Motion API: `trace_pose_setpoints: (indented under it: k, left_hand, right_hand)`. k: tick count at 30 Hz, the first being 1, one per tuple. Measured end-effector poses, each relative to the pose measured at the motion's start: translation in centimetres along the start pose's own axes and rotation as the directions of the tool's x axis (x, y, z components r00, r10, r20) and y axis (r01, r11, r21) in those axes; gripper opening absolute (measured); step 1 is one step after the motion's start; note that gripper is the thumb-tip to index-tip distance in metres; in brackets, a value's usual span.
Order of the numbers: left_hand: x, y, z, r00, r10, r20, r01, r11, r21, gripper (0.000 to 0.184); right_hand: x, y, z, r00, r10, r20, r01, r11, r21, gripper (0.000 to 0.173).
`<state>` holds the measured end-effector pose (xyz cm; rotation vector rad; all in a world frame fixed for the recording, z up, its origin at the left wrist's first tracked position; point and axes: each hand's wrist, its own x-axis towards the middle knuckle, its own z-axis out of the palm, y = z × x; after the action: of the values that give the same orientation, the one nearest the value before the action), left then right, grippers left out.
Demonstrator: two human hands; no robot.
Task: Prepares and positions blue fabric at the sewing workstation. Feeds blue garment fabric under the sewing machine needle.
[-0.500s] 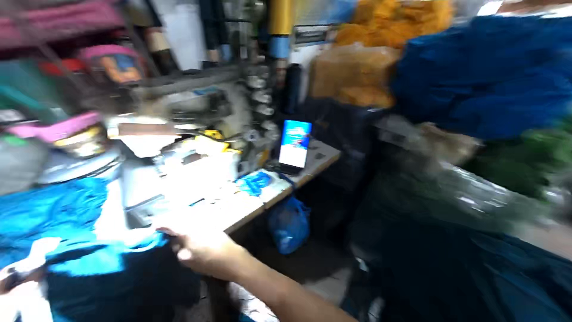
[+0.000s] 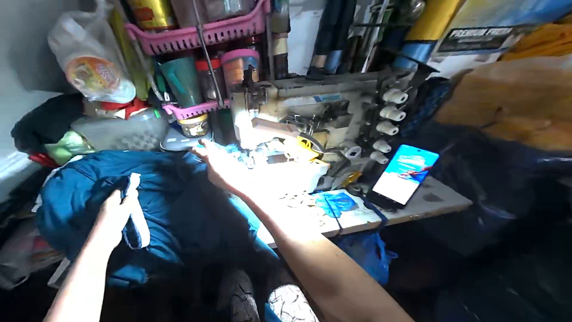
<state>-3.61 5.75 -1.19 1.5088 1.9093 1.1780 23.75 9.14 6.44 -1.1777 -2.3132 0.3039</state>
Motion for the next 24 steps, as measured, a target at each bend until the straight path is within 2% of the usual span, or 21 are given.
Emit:
trace_pose_setpoints:
  k: [2, 3, 5, 8, 10, 12, 13, 16, 18, 21, 23, 24]
  left_hand:
    - [0.2, -0.4, -0.2, 0.999, 0.034, 0.031, -0.035, 0.999, 0.026, 0.048]
    - [0.1, -0.5, -0.4, 0.998, 0.041, 0.045, -0.042, 0.999, 0.024, 0.048]
    - [0.0, -0.7, -0.8, 0.997, 0.051, 0.051, -0.053, 0.998, 0.043, 0.048]
    - [-0.3, -0.4, -0.7, 0.999, 0.009, 0.042, -0.01, 1.0, 0.01, 0.056]
    - [-0.4, -0.2, -0.5, 1.0, 0.004, 0.026, -0.004, 1.0, 0.0, 0.058]
    - [-0.1, -0.1, -0.6, 0.999, 0.033, 0.03, -0.035, 0.999, 0.041, 0.055]
    - [0.1, 0.1, -0.9, 0.998, 0.059, 0.038, -0.061, 0.995, 0.073, 0.053]
    - [1.2, 0.1, -2.1, 0.987, 0.155, 0.046, -0.161, 0.97, 0.18, 0.047]
    - [1.7, -0.2, -2.3, 0.986, 0.144, 0.08, -0.159, 0.959, 0.234, 0.048]
    - [2.3, -1.5, -1.2, 0.985, 0.132, 0.114, -0.162, 0.937, 0.311, 0.052]
    - [2.4, -1.9, -0.9, 0.979, 0.158, 0.126, -0.192, 0.921, 0.338, 0.054]
    - [2.2, -1.9, -1.0, 0.974, 0.183, 0.136, -0.22, 0.912, 0.347, 0.054]
  right_hand:
    - [-1.9, 1.0, -0.7, 0.99, -0.036, -0.133, 0.05, 0.994, 0.1, 0.047]
    - [-4.1, 0.9, -1.3, 0.985, -0.005, -0.171, 0.033, 0.987, 0.16, 0.046]
    - [-8.7, 1.2, -1.6, 0.972, 0.135, -0.19, -0.092, 0.971, 0.221, 0.042]
    - [-13.6, 3.2, 0.2, 0.924, 0.381, -0.04, -0.37, 0.915, 0.162, 0.028]
    - [-15.1, 4.2, 2.1, 0.874, 0.481, 0.066, -0.486, 0.863, 0.137, 0.035]
    - [-16.0, 4.3, 4.3, 0.869, 0.48, 0.118, -0.493, 0.86, 0.132, 0.049]
    - [-16.3, 3.9, 4.9, 0.872, 0.466, 0.153, -0.484, 0.868, 0.114, 0.05]
    - [-17.4, 3.1, 4.7, 0.84, 0.453, 0.297, -0.506, 0.853, 0.128, 0.037]
    - [-18.5, 4.0, 4.0, 0.818, 0.425, 0.387, -0.519, 0.836, 0.179, 0.034]
    - [-19.6, 5.6, 2.2, 0.79, 0.439, 0.429, -0.556, 0.808, 0.196, 0.033]
    - [-19.5, 5.5, 1.0, 0.77, 0.499, 0.398, -0.581, 0.806, 0.115, 0.033]
    - [-19.2, 5.2, 0.9, 0.783, 0.515, 0.349, -0.573, 0.815, 0.082, 0.034]
